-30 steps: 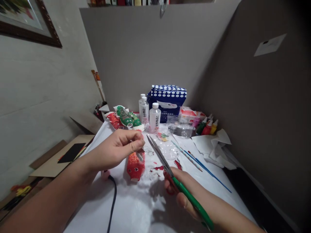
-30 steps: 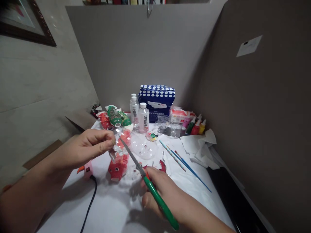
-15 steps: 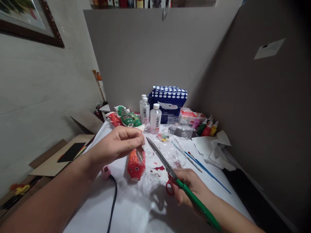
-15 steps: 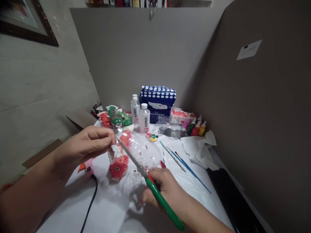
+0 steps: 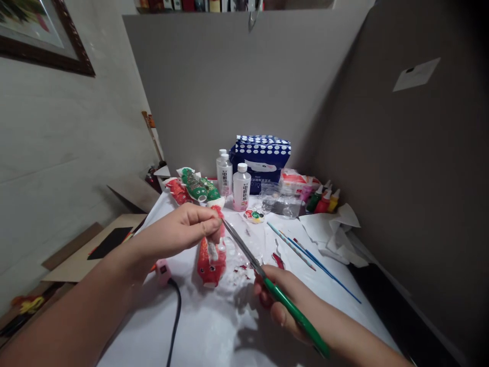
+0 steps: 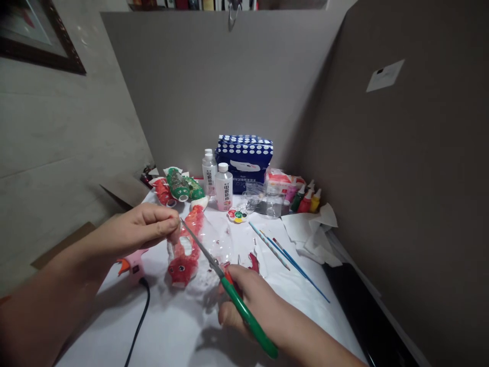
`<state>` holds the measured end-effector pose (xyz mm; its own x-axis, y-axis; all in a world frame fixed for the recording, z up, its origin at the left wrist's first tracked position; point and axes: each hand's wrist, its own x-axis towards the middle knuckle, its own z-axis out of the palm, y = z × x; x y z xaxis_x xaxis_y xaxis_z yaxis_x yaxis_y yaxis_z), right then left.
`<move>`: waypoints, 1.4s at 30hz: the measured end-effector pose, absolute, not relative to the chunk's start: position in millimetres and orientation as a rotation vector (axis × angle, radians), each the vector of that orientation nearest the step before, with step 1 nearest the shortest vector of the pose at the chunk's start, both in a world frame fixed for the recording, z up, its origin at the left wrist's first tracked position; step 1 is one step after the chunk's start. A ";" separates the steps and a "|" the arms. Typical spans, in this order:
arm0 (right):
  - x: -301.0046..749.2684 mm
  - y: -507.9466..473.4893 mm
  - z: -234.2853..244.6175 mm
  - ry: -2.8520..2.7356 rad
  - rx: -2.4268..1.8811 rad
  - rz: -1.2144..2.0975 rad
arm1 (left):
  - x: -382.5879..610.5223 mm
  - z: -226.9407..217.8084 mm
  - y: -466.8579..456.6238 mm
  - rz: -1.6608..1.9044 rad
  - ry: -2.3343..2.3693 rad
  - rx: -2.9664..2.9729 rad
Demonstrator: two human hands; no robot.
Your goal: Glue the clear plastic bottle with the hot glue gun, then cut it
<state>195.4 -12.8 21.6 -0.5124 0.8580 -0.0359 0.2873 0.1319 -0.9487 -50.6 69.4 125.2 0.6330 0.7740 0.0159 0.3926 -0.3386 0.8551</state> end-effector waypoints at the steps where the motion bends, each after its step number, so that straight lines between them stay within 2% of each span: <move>1: 194.4 -12.2 18.8 -1.867 -1.078 1.383 | -49.5 125.4 69.5 0.536 0.942 1.975; 11: 186.9 -17.4 27.9 -1.820 -1.178 1.399 | -44.5 124.3 67.9 0.480 1.024 1.870; 17: 183.5 -22.4 20.3 -1.733 -1.202 1.440 | -47.4 120.3 69.3 0.475 1.011 1.811; 30: 190.0 -36.0 3.2 -1.766 -1.199 1.311 | -34.9 113.4 62.8 0.378 0.998 1.877; 42: 188.6 -37.1 25.7 -1.629 -1.395 1.390 | -26.1 112.8 57.8 0.342 0.977 1.917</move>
